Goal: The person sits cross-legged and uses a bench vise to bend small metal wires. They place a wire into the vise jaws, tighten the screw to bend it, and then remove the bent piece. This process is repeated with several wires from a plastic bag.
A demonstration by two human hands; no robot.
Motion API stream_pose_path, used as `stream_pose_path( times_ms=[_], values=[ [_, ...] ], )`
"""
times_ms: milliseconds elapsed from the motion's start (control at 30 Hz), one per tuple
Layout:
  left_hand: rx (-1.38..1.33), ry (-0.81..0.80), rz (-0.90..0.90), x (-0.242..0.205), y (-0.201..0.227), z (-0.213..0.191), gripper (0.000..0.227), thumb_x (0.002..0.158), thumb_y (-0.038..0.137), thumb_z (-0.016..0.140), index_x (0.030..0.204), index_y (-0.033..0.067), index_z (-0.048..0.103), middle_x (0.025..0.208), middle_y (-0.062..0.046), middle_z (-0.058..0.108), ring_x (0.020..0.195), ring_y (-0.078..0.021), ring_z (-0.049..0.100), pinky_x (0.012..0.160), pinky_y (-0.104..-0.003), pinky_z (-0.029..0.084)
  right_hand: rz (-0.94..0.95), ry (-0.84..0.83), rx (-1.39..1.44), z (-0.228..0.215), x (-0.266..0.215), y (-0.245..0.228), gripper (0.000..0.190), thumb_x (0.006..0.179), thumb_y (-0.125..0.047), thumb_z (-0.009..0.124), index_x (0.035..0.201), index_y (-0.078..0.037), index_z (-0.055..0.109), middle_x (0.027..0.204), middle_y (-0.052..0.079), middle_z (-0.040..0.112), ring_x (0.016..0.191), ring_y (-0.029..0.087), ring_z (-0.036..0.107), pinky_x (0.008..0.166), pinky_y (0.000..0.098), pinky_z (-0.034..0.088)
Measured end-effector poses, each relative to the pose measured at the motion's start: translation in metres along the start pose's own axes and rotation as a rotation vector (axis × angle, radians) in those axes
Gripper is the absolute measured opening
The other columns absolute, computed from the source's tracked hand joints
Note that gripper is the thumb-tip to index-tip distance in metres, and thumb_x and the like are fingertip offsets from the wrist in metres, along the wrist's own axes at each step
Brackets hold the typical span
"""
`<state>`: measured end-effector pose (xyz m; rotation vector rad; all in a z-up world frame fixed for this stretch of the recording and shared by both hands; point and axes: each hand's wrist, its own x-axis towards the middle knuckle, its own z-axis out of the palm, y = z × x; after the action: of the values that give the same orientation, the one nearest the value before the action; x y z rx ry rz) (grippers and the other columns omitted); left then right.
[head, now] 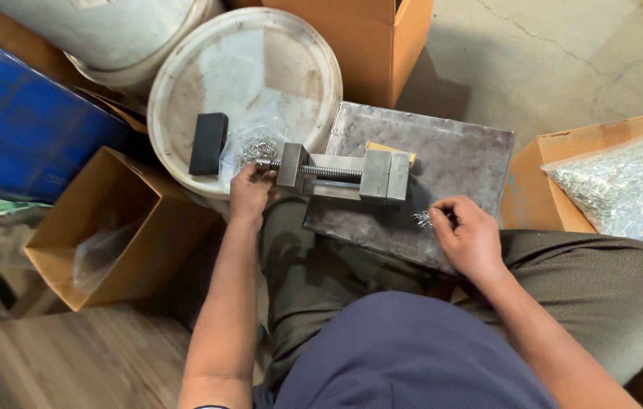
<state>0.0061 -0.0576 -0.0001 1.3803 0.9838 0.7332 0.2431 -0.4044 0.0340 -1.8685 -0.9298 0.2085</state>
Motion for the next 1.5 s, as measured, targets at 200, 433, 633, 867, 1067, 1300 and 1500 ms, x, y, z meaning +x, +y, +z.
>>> stream_pose_path(
  times_ms=[200, 433, 633, 867, 1067, 1300, 1500],
  values=[
    [-0.562, -0.168, -0.079, -0.011, 0.019, 0.006, 0.029, 0.092, 0.009, 0.054, 0.121, 0.008, 0.062, 0.11, -0.015, 0.075, 0.092, -0.0256, 0.073, 0.078, -0.04, 0.058, 0.105, -0.046, 0.053, 0.001, -0.002, 0.007, 0.013, 0.096, -0.016, 0.071, 0.098, -0.003, 0.07, 0.075, 0.007, 0.068, 0.064, 0.014, 0.06, 0.061, 0.0289, 0.049],
    [-0.525, -0.241, -0.06, -0.012, 0.043, 0.008, 0.027, 0.102, 0.014, 0.061, 0.128, 0.0068, 0.061, 0.126, -0.021, 0.068, 0.101, -0.027, 0.069, 0.086, -0.043, 0.057, -0.004, -0.029, -0.028, 0.004, 0.002, 0.004, 0.01, 0.096, -0.013, 0.072, 0.098, -0.004, 0.07, 0.082, 0.007, 0.067, 0.067, 0.015, 0.062, 0.064, 0.0282, 0.05],
    [-0.544, -0.296, 0.05, -0.012, 0.041, 0.005, 0.029, 0.101, 0.005, 0.06, 0.131, 0.0045, 0.061, 0.132, -0.02, 0.066, 0.107, -0.0262, 0.07, 0.091, -0.044, 0.058, -0.01, -0.042, -0.053, 0.007, 0.004, 0.001, 0.008, 0.095, -0.012, 0.072, 0.097, -0.004, 0.069, 0.084, 0.007, 0.067, 0.068, 0.015, 0.064, 0.064, 0.028, 0.05],
    [-0.458, -0.285, 0.108, -0.018, 0.05, 0.006, 0.036, 0.102, -0.003, 0.055, 0.137, 0.0038, 0.057, 0.134, -0.019, 0.065, 0.106, -0.0242, 0.069, 0.093, -0.044, 0.06, 0.005, -0.054, -0.077, 0.009, 0.006, 0.001, 0.009, 0.095, -0.012, 0.073, 0.096, -0.004, 0.07, 0.082, 0.006, 0.066, 0.064, 0.014, 0.062, 0.059, 0.0265, 0.047],
    [-0.349, -0.245, 0.195, -0.024, 0.058, 0.009, 0.05, 0.099, -0.01, 0.056, 0.146, 0.0065, 0.049, 0.123, -0.013, 0.068, 0.108, -0.0202, 0.069, 0.097, -0.037, 0.059, 0.008, -0.06, -0.082, 0.009, 0.006, -0.002, 0.009, 0.095, -0.013, 0.073, 0.096, -0.005, 0.07, 0.083, 0.005, 0.067, 0.061, 0.012, 0.058, 0.057, 0.0255, 0.046],
    [-0.228, -0.213, 0.323, -0.026, 0.054, 0.01, 0.038, 0.1, -0.015, 0.059, 0.135, 0.0003, 0.06, 0.119, -0.009, 0.069, 0.112, -0.0163, 0.067, 0.103, -0.031, 0.056, 0.028, -0.072, -0.08, 0.008, 0.007, -0.002, 0.008, 0.094, -0.012, 0.074, 0.096, -0.004, 0.071, 0.083, 0.005, 0.067, 0.054, 0.009, 0.053, 0.053, 0.0246, 0.043],
    [-0.061, -0.104, 0.413, -0.034, 0.055, 0.015, 0.026, 0.098, -0.018, 0.061, 0.117, -0.0002, 0.065, 0.117, -0.01, 0.072, 0.111, -0.0137, 0.067, 0.1, -0.028, 0.054, -0.019, -0.07, -0.066, 0.008, 0.007, -0.002, 0.008, 0.094, -0.011, 0.073, 0.097, -0.004, 0.07, 0.087, 0.004, 0.069, 0.058, 0.007, 0.056, 0.054, 0.0235, 0.045]
  ],
)
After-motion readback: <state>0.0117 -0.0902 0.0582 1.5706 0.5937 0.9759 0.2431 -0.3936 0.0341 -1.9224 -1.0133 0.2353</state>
